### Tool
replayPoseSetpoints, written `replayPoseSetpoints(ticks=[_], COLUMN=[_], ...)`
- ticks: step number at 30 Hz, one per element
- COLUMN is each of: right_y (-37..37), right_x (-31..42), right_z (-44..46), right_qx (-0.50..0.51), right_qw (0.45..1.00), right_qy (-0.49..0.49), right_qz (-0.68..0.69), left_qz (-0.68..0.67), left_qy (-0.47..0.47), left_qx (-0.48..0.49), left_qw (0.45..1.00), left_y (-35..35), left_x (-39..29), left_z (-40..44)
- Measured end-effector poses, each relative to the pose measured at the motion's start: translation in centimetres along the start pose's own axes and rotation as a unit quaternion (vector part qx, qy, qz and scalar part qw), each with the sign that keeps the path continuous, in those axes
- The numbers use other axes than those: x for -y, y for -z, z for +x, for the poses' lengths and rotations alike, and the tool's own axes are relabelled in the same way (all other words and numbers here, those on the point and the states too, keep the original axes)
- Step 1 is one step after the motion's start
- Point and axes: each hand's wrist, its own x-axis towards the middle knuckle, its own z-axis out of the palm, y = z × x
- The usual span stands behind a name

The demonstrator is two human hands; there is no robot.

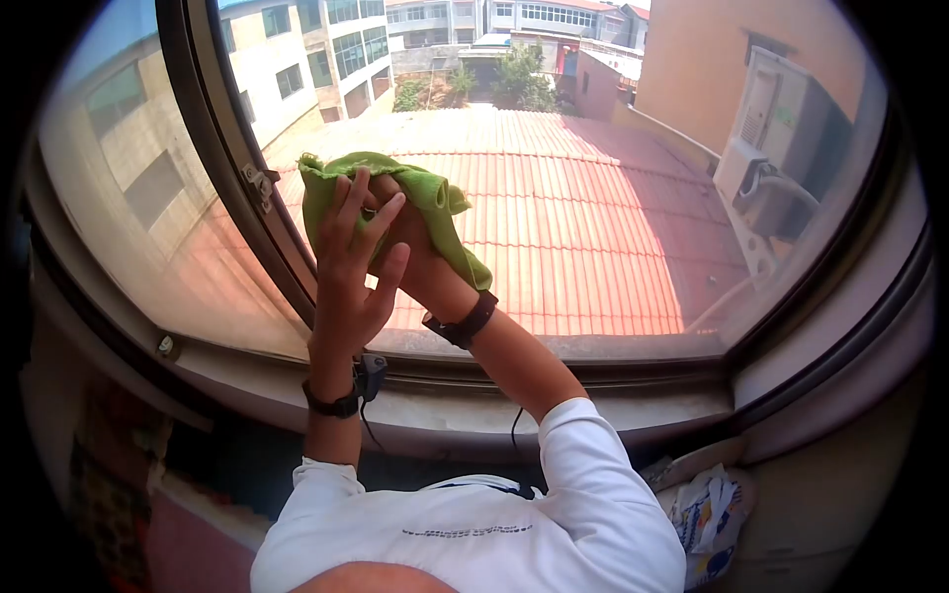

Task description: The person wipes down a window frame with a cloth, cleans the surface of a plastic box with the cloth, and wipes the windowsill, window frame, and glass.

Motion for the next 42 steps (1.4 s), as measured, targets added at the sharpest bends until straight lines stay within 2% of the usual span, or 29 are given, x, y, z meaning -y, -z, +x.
replayPoseSetpoints(ticks=[2,4,6,8,9,12,14,15,16,17,18,19,20,21,22,23,24,25,27,28,30,32,33,34,36,37,39,40,42], right_y=[0.7,1.2,2.0,3.4,4.0,6.8,8.3,8.9,9.7,10.6,11.3,11.5,11.6,11.8,11.3,10.5,9.8,9.3,6.7,5.7,4.3,3.1,3.1,2.8,3.3,3.2,3.9,4.3,6.0], right_x=[0.3,-0.7,-1.3,-1.6,-1.8,-1.2,-0.3,0.2,0.7,1.5,2.3,3.4,4.2,4.4,4.6,4.7,4.8,4.9,3.3,3.3,3.0,2.0,1.8,1.0,1.7,1.0,-0.2,-1.1,-1.5], right_z=[-0.5,-1.3,-2.9,-4.1,-4.0,-3.8,-2.9,-2.5,-2.0,-1.4,-1.0,-1.0,-0.8,-0.4,0.3,1.0,1.5,2.0,3.1,3.6,3.7,3.3,2.6,1.9,0.3,-0.7,-2.5,-3.3,-4.4], right_qx=[0.020,0.032,0.046,0.107,0.040,0.013,-0.005,-0.019,-0.031,-0.026,-0.017,-0.018,-0.017,-0.013,-0.003,-0.043,-0.081,-0.052,-0.091,-0.103,-0.099,-0.143,-0.102,-0.074,-0.021,-0.011,-0.006,-0.014,-0.040], right_qw=[1.000,0.970,0.972,0.972,0.939,0.918,0.931,0.956,0.974,0.989,0.989,1.000,0.983,0.983,0.983,0.984,0.984,0.978,0.993,0.994,0.993,0.978,0.981,0.973,0.957,0.956,0.953,0.951,0.932], right_qy=[0.002,0.186,0.172,0.143,0.255,0.294,0.277,0.227,0.179,0.125,0.131,-0.006,-0.144,-0.139,-0.138,-0.126,-0.117,-0.169,-0.067,-0.025,-0.025,0.148,0.168,0.214,0.218,0.200,0.183,0.189,0.189], right_qz=[-0.001,-0.151,-0.153,-0.156,-0.228,-0.267,-0.239,-0.187,-0.134,-0.074,-0.072,0.020,0.109,0.120,0.121,0.116,0.110,0.109,0.043,0.013,0.052,-0.014,-0.012,-0.051,-0.192,-0.216,-0.243,-0.244,-0.306], left_qz=[0.031,0.061,0.009,-0.003,-0.034,-0.076,-0.067,-0.084,-0.088,-0.045,0.002,0.037,0.042,-0.106,-0.254,-0.447,-0.461,-0.392,-0.285,-0.252,-0.275,-0.140,-0.177,-0.147,-0.241,-0.242,-0.486,-0.501,-0.545], left_qy=[-0.009,-0.018,-0.001,-0.012,-0.002,0.000,0.051,0.065,0.066,0.031,0.002,-0.005,0.003,-0.003,-0.009,0.055,0.072,0.079,0.119,0.108,0.190,0.129,0.174,0.159,0.191,0.188,0.302,0.334,0.324], left_qx=[-0.020,-0.040,-0.020,-0.018,0.001,0.026,0.137,0.182,0.179,0.075,-0.035,-0.068,-0.074,-0.077,-0.082,-0.026,0.005,0.017,0.027,-0.021,-0.037,-0.131,-0.166,-0.203,-0.220,-0.219,-0.127,-0.098,-0.073], left_qw=[0.999,0.997,1.000,1.000,0.999,0.997,0.987,0.977,0.978,0.996,0.999,0.997,0.996,0.991,0.964,0.893,0.885,0.916,0.951,0.962,0.942,0.973,0.954,0.955,0.926,0.926,0.811,0.792,0.770], left_y=[-0.7,-1.4,-1.8,-2.3,-2.4,-2.4,-2.1,-1.6,-1.9,-2.3,-2.6,-2.1,-1.9,-1.8,-1.9,-1.3,-0.5,0.0,-0.2,-0.7,-1.2,-0.7,-0.2,0.3,1.5,1.5,1.0,0.5,-0.9], left_x=[0.9,1.4,1.1,0.8,1.1,1.6,1.7,1.1,0.6,0.1,-0.5,-0.9,-1.0,-1.1,-1.5,-2.7,-3.8,-4.6,-4.3,-3.0,-0.4,1.6,1.8,2.4,2.1,2.4,3.1,2.9,1.4], left_z=[-1.1,-2.0,-2.8,-3.2,-3.5,-3.7,-4.3,-4.0,-4.0,-3.9,-4.0,-3.9,-3.9,-4.0,-4.1,-4.2,-3.9,-3.4,-3.1,-2.8,-2.9,-2.0,-1.7,-1.4,-0.7,-0.6,-0.6,-0.9,-0.8])
